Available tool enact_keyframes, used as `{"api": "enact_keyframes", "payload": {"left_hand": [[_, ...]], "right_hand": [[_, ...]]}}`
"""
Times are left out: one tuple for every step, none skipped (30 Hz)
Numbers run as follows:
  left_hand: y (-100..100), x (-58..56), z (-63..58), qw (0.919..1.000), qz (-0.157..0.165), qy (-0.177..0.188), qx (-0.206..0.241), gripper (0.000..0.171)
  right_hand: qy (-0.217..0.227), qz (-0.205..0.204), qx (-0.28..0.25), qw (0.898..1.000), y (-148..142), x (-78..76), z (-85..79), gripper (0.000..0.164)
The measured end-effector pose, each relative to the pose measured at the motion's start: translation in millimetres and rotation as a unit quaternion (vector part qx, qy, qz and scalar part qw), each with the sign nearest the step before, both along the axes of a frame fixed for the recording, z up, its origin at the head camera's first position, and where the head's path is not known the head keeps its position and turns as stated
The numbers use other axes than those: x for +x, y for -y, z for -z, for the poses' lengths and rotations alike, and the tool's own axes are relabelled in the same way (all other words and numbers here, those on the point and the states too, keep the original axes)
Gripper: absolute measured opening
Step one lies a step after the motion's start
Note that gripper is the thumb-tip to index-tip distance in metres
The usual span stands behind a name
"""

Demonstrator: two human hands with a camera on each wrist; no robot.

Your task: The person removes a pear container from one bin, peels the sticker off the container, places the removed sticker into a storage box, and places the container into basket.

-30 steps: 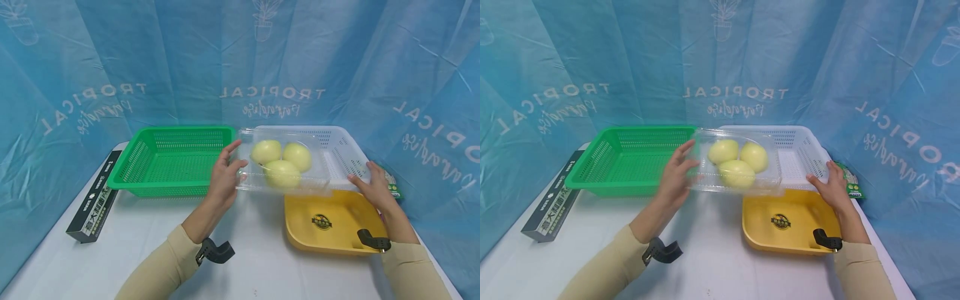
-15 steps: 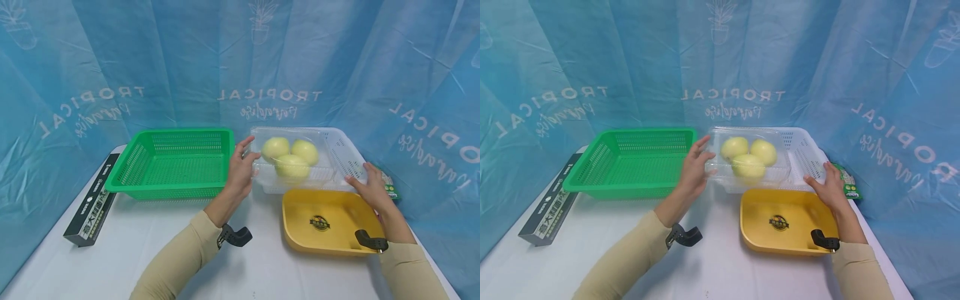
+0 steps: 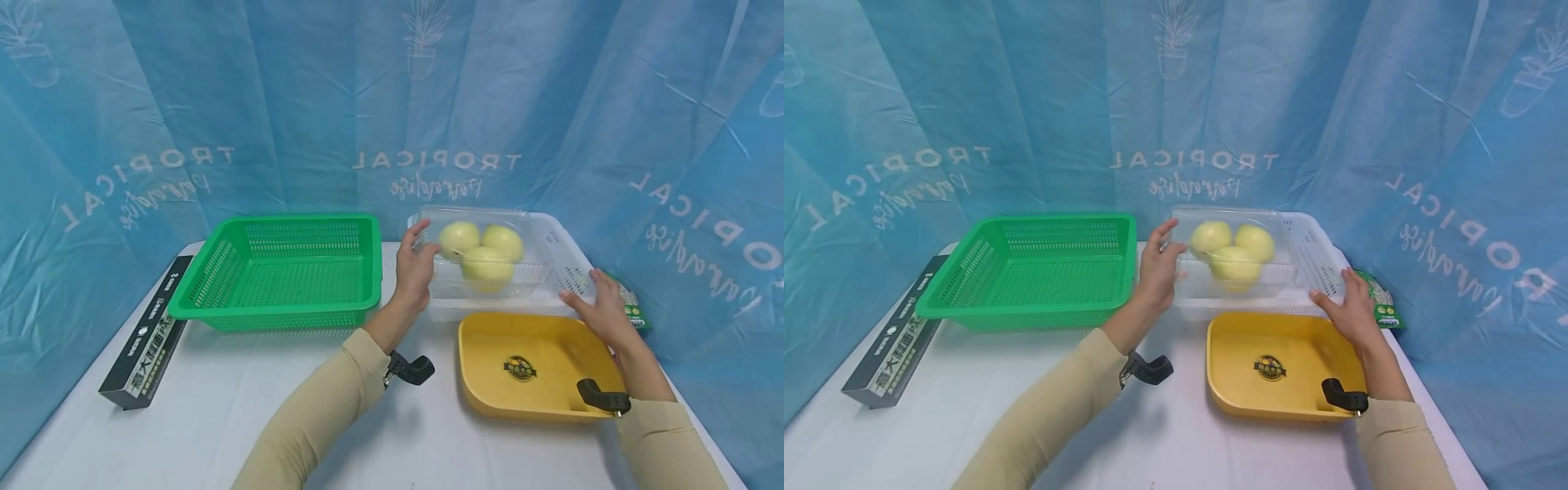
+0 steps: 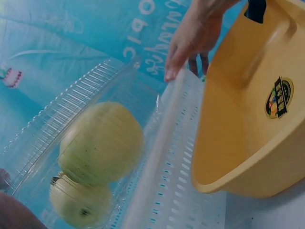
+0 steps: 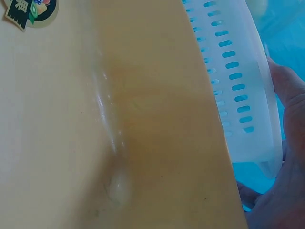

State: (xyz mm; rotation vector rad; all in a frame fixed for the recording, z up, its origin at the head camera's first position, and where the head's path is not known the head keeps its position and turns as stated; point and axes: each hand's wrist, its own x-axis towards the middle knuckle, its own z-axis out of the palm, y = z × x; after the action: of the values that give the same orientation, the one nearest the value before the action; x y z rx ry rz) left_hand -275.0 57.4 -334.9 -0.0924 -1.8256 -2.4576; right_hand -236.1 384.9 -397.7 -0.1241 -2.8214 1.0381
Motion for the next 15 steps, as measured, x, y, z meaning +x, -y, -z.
{"api": "enact_keyframes", "payload": {"left_hand": [[-2, -1.9, 1.1, 1.0000, -0.004, -0.002, -0.002, 0.049], [-5, -4.1, 2.3, 1.0000, -0.008, -0.003, -0.004, 0.049], [-7, -6.2, 3.5, 0.9999, -0.012, -0.005, -0.008, 0.049], [-9, -8.1, 4.6, 0.9998, -0.015, -0.004, -0.012, 0.049], [-11, -10.0, 5.8, 0.9997, -0.018, -0.004, -0.015, 0.049], [-13, -11.8, 6.8, 0.9996, -0.020, -0.004, -0.018, 0.049], [-15, -13.7, 7.8, 0.9995, -0.022, -0.003, -0.021, 0.049], [-16, -15.4, 8.7, 0.9994, -0.022, -0.003, -0.025, 0.050], [-18, -16.9, 9.4, 0.9994, -0.021, -0.003, -0.029, 0.050], [-20, -18.6, 10.3, 0.9993, -0.020, -0.003, -0.030, 0.051], [-21, -20.3, 11.0, 0.9993, -0.019, -0.003, -0.033, 0.051], [-23, -21.9, 11.8, 0.9992, -0.018, -0.002, -0.037, 0.051], [-25, -23.4, 12.7, 0.9991, -0.017, -0.002, -0.040, 0.052], [-26, -24.9, 13.9, 0.9990, -0.016, -0.002, -0.042, 0.052], [-28, -26.3, 15.0, 0.9990, -0.014, -0.001, -0.042, 0.052]], "right_hand": [[0.001, 0.001, 0.000, 1.000, 0, -0.2, 0.3, 0.093], [0.003, 0.003, 0.000, 1.000, 0, -0.3, 0.7, 0.094], [0.006, 0.006, -0.001, 1.000, 0, -0.4, 1.0, 0.094], [0.008, 0.008, -0.001, 1.000, 1, -0.6, 1.4, 0.094], [0.010, 0.011, -0.002, 1.000, 1, -0.7, 1.8, 0.095], [0.012, 0.014, -0.002, 1.000, 1, -0.8, 2.2, 0.095], [0.013, 0.016, -0.002, 1.000, 1, -0.9, 2.4, 0.095], [0.015, 0.017, -0.001, 1.000, 1, -1.0, 2.6, 0.095], [0.015, 0.018, 0.000, 1.000, 2, -0.9, 2.7, 0.095], [0.015, 0.019, 0.000, 1.000, 2, -0.9, 2.6, 0.095], [0.016, 0.020, 0.001, 1.000, 2, -0.9, 2.6, 0.095], [0.016, 0.021, 0.001, 1.000, 2, -0.9, 2.5, 0.095], [0.017, 0.021, 0.001, 1.000, 1, -0.9, 2.5, 0.095], [0.018, 0.022, 0.001, 1.000, 1, -1.0, 2.5, 0.095], [0.018, 0.022, 0.001, 1.000, 1, -1.0, 2.5, 0.095]]}}
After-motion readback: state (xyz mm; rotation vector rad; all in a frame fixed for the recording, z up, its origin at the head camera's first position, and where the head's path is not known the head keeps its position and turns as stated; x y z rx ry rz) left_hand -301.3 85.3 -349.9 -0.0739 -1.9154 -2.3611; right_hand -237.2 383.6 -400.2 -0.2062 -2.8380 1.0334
